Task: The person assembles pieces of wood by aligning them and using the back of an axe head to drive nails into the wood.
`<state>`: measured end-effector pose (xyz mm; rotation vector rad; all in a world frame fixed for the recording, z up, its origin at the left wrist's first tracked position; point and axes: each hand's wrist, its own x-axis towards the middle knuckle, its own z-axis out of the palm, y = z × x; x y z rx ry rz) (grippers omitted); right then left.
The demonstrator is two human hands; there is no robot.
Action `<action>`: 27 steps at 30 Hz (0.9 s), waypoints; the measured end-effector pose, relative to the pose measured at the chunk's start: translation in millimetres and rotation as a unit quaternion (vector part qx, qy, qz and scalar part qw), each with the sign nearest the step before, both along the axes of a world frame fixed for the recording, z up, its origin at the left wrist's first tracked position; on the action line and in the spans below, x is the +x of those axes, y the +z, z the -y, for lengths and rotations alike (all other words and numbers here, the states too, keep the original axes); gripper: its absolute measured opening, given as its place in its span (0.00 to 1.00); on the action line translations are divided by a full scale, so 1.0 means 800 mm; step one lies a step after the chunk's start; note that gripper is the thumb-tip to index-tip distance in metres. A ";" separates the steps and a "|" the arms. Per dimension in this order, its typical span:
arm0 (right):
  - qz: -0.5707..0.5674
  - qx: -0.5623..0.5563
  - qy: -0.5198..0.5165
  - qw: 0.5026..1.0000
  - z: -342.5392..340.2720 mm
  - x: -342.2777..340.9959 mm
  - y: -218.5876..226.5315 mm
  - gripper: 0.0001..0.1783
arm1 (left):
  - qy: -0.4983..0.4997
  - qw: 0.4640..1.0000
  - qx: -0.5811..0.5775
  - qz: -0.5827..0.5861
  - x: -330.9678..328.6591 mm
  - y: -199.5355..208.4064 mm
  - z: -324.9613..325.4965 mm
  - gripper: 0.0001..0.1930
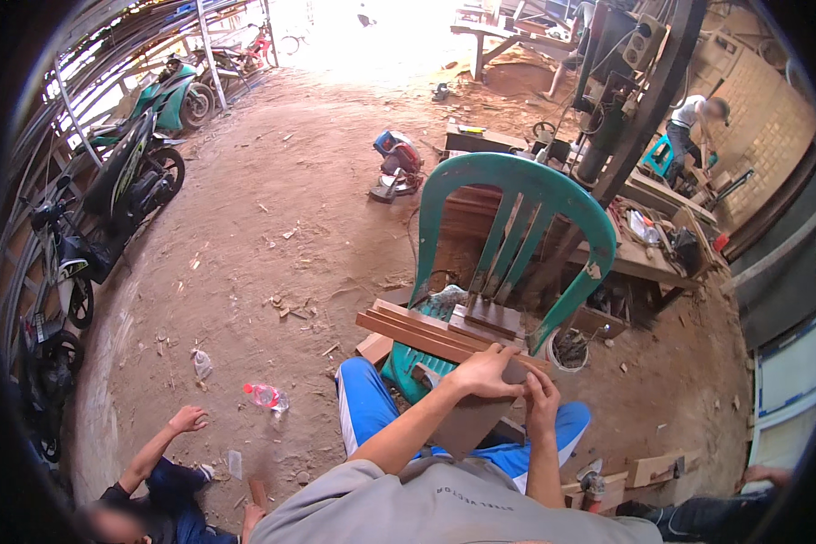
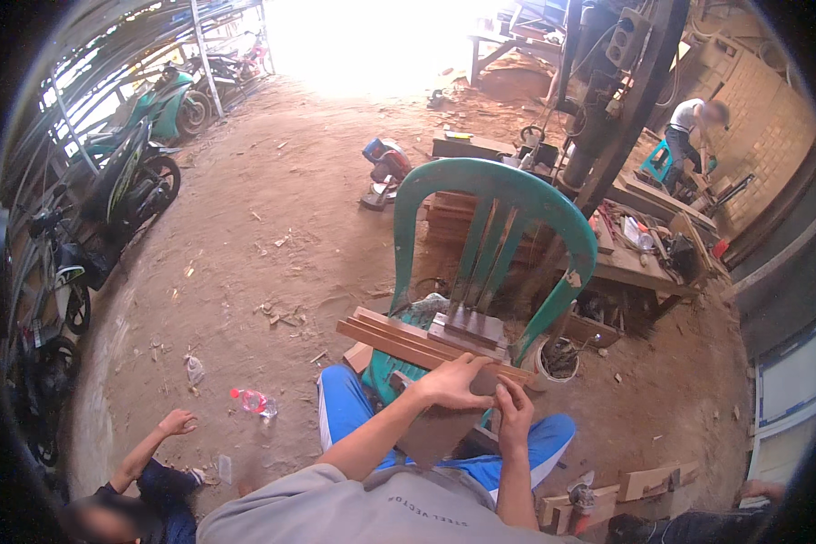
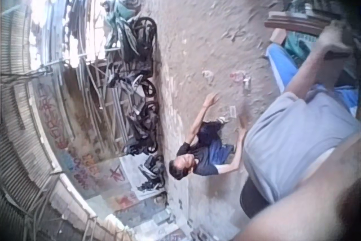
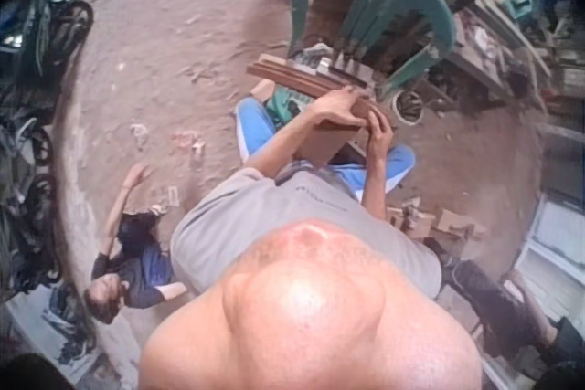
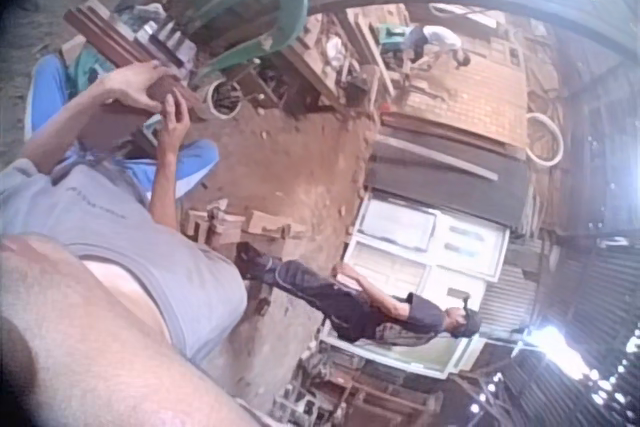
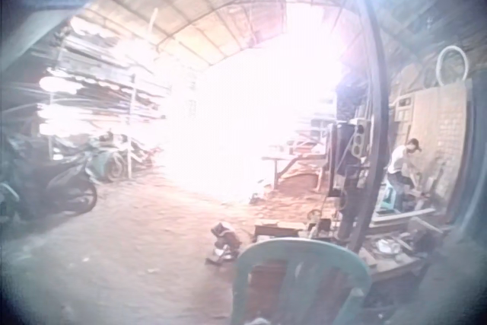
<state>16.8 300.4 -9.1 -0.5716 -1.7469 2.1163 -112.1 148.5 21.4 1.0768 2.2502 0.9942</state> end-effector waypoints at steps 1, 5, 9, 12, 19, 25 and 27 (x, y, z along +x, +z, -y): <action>0.006 -0.027 0.008 1.000 -0.004 0.000 0.003 0.21 | -0.001 0.999 0.043 0.002 -0.005 -0.004 0.002 0.51; 0.031 -0.038 0.001 0.999 -0.004 -0.003 0.019 0.19 | 0.011 0.988 0.136 0.073 -0.010 -0.022 0.003 0.42; 0.045 -0.003 -0.017 0.999 0.010 -0.011 0.039 0.17 | 0.050 0.964 0.215 0.148 0.002 -0.031 0.003 0.36; 0.054 -0.010 -0.013 0.998 -0.009 -0.010 0.020 0.18 | 0.046 0.942 0.212 0.257 0.006 -0.013 0.004 0.34; 0.095 -0.045 0.050 0.993 -0.004 -0.009 0.048 0.23 | 0.089 0.920 0.288 0.248 0.013 -0.032 0.003 0.42; 0.107 -0.032 0.032 0.993 -0.005 -0.002 0.029 0.24 | 0.091 0.918 0.259 0.286 0.006 -0.062 -0.002 0.39; 0.058 -0.009 0.048 0.997 -0.006 -0.006 0.007 0.25 | 0.116 0.920 0.259 0.270 0.012 -0.066 0.006 0.38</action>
